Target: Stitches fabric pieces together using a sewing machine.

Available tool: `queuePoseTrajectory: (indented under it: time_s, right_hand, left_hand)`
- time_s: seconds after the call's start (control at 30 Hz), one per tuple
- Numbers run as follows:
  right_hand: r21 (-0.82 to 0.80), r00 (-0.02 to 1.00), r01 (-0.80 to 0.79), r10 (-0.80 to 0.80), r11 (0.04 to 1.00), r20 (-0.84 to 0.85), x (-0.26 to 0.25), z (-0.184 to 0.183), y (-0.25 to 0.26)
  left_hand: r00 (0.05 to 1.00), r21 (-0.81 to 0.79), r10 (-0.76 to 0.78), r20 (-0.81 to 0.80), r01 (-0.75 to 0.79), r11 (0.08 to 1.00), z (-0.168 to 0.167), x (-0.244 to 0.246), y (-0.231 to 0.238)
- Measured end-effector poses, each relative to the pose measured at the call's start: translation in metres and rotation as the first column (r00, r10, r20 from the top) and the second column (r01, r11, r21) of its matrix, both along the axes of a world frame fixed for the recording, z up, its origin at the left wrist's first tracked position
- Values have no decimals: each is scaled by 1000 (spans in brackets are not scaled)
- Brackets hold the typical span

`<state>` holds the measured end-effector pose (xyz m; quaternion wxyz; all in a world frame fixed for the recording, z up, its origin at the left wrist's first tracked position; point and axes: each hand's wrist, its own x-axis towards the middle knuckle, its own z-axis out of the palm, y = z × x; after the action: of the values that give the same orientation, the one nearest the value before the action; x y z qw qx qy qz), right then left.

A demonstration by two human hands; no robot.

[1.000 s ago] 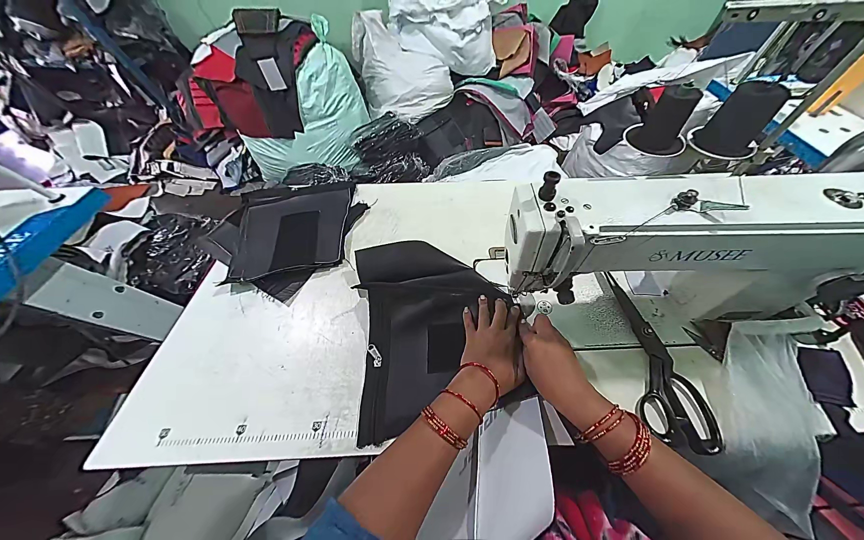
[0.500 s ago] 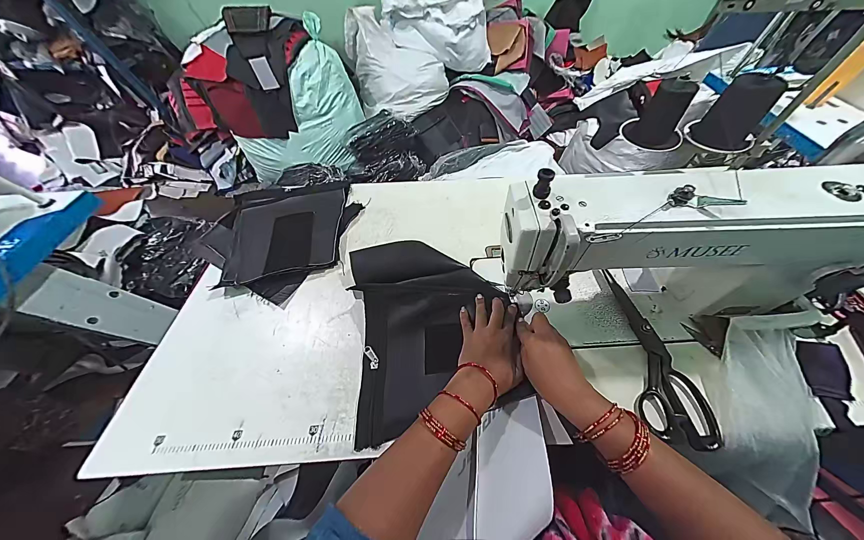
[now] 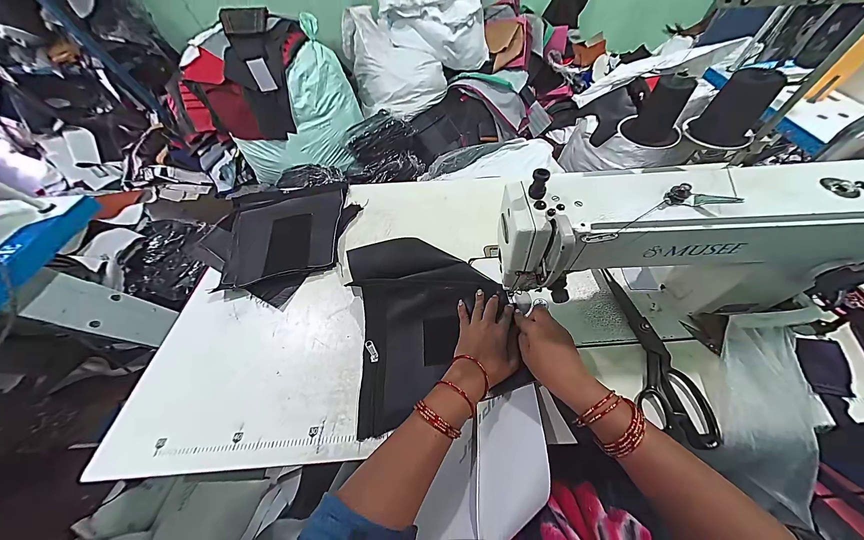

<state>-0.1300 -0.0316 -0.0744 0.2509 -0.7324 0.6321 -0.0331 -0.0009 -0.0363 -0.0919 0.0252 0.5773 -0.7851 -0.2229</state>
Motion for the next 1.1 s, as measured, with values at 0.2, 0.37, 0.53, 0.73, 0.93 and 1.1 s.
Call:
queuePoseTrajectory:
  time_s: [0.2,0.37,0.53,0.73,0.93,1.1]
  right_hand:
    - [67,988,94,-101,993,116,-15,2,10]
    - [207,962,127,-172,970,212,-41,5,26]
    - [-68,971,170,-156,983,179,-67,-1,70]
    - [450,918,-26,-157,893,365,-67,7,122]
    - [479,493,15,-423,878,760,-41,-52,150]
    - [465,529,-5,-392,885,753,-43,-51,148]
  left_hand:
    - [999,16,-36,-17,36,999,2,-2,26]
    - [996,40,-87,18,86,995,6,4,59]
    - [968,3,-170,183,172,985,9,-3,63]
    - [909,107,-241,339,218,970,20,-19,63]
    - [924,-100,-211,318,254,962,4,-15,67]
    - [924,-297,-231,305,323,899,-11,-1,69]
